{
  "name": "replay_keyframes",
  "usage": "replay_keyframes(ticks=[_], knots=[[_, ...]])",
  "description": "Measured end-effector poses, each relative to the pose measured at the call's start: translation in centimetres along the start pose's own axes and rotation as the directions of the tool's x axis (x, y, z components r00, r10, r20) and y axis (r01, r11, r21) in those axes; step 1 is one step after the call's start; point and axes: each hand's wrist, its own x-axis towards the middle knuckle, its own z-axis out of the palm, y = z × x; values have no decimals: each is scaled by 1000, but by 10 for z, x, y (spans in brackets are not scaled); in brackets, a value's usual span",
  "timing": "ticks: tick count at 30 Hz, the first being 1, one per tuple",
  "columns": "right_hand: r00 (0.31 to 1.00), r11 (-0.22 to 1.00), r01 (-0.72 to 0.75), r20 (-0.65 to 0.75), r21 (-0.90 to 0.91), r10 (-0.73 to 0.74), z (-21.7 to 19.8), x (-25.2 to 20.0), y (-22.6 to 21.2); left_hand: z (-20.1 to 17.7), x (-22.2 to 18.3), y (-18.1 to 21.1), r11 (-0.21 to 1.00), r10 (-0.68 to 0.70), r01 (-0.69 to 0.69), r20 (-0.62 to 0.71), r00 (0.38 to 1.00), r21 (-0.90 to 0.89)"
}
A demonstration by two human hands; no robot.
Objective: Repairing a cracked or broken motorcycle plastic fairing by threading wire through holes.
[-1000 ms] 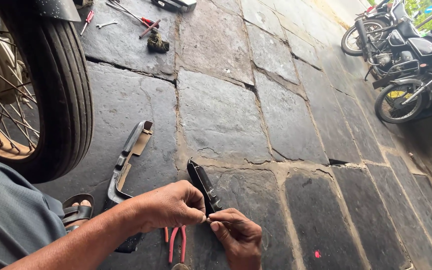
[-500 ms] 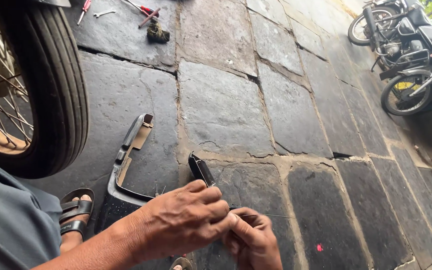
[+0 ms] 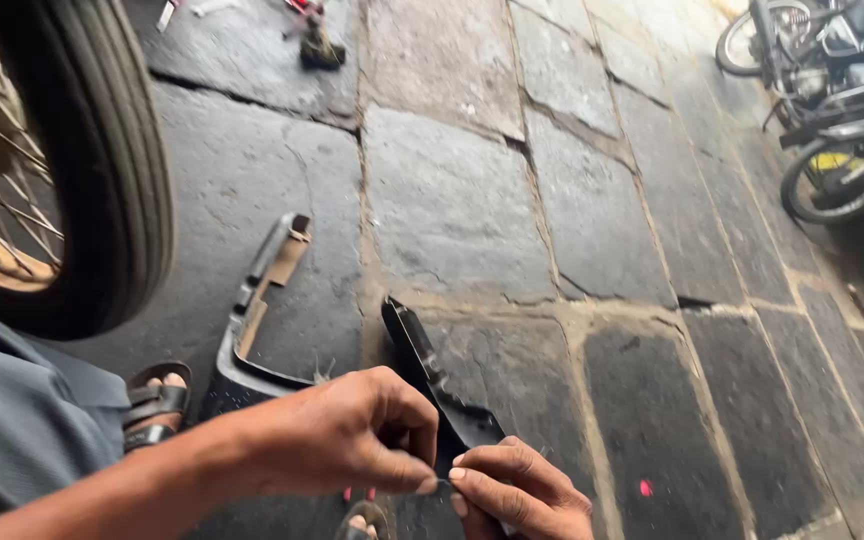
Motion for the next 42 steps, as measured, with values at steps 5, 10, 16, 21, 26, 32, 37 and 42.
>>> replay_keyframes(ticks=[5,10,16,21,26,32,37,42], knots=[[962,970,-196,218,145,162,-24,-21,-3,25,-23,16,739,386,-437,210,898,514],[774,781,-601,367,171,516,-17,-49,10,25,-36,4,268,430,-543,405,807,796],[313,49,-903,578,426,753,-2,-61,10,29,-55,18,-248,84,-605,639,765,756],[698,518,-715,430,469,573,-6,-72,9,27,-54,12,-357,316,-685,772,551,635],[954,980,-149,278,133,108,-28,-69,2,38,-52,-5,917,-59,57,-6,998,396],[885,867,-466,97,176,455,2,-92,-2,33,-48,-44,950,-189,166,66,980,263],[636,694,-712,320,-106,702,-10,-116,27,33,-57,-26,968,-106,58,190,976,243],[844,963,-244,514,114,153,-26,-70,-7,36,-66,-4,840,36,-135,194,980,526]])
